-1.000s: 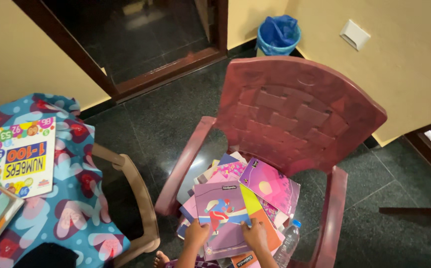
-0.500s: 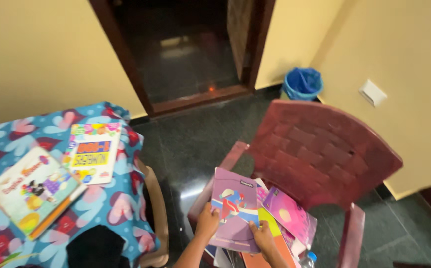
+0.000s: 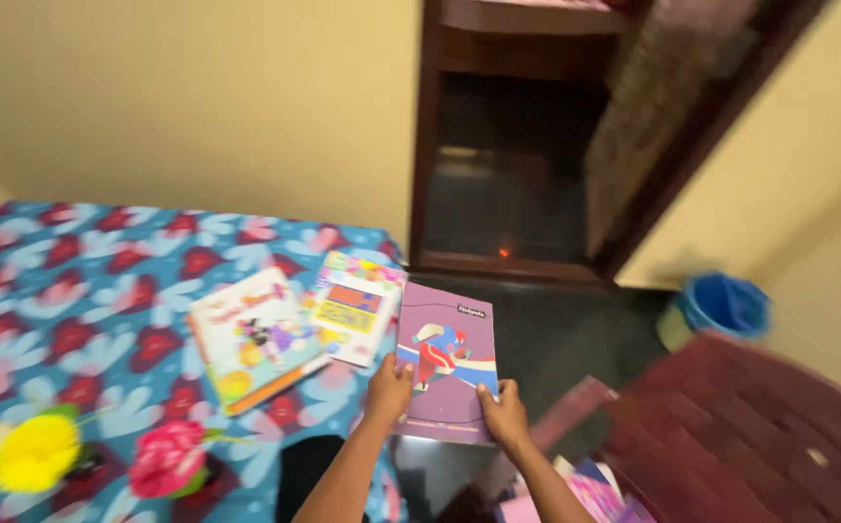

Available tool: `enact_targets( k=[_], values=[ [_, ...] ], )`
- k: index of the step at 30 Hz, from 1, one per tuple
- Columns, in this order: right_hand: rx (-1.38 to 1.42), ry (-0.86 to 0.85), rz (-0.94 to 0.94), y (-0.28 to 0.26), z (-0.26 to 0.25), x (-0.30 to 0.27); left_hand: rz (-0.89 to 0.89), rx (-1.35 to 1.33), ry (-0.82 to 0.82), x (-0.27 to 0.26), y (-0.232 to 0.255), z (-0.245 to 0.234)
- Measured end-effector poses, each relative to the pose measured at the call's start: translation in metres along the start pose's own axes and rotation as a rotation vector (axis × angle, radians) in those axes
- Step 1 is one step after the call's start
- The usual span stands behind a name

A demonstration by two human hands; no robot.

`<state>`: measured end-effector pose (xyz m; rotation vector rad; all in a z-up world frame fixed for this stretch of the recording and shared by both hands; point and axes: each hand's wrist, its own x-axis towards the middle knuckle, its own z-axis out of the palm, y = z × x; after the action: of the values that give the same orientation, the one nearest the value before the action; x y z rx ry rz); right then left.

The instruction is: The person wipes several decorative items with a black cloth, including a white flower figurine, a pink flower figurine, a small round mirror, and two artificial flowers. They then pick up multiple books from a chair and place them on the table.

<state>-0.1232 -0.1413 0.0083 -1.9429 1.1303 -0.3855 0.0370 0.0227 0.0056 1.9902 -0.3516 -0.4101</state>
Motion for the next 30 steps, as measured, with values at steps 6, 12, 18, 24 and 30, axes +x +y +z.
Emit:
enact_targets(
  k=[6,12,18,24,30],
  values=[
    [-0.023,-0.163,-0.158,-0.122,0.093,0.03,0.016,-0.072,0.276,0.068,-0.038,-0.118],
    [-0.091,-0.25,-0.275,-0.213,0.213,0.037,-0.156,-0.031,0.498,0.107,-0.075,-0.23],
    [-0.116,-0.249,-0.364,-0.255,0.289,0.027,-0.454,0.096,0.532,0.133,-0.107,-0.286],
    [-0.227,-0.276,-0.309,-0.26,0.299,0.03,-0.459,0.175,0.284,0.149,-0.164,-0.278],
    [-0.246,-0.145,-0.552,-0.236,0.302,0.029,-0.471,0.226,0.219,0.149,-0.182,-0.255]
  ],
)
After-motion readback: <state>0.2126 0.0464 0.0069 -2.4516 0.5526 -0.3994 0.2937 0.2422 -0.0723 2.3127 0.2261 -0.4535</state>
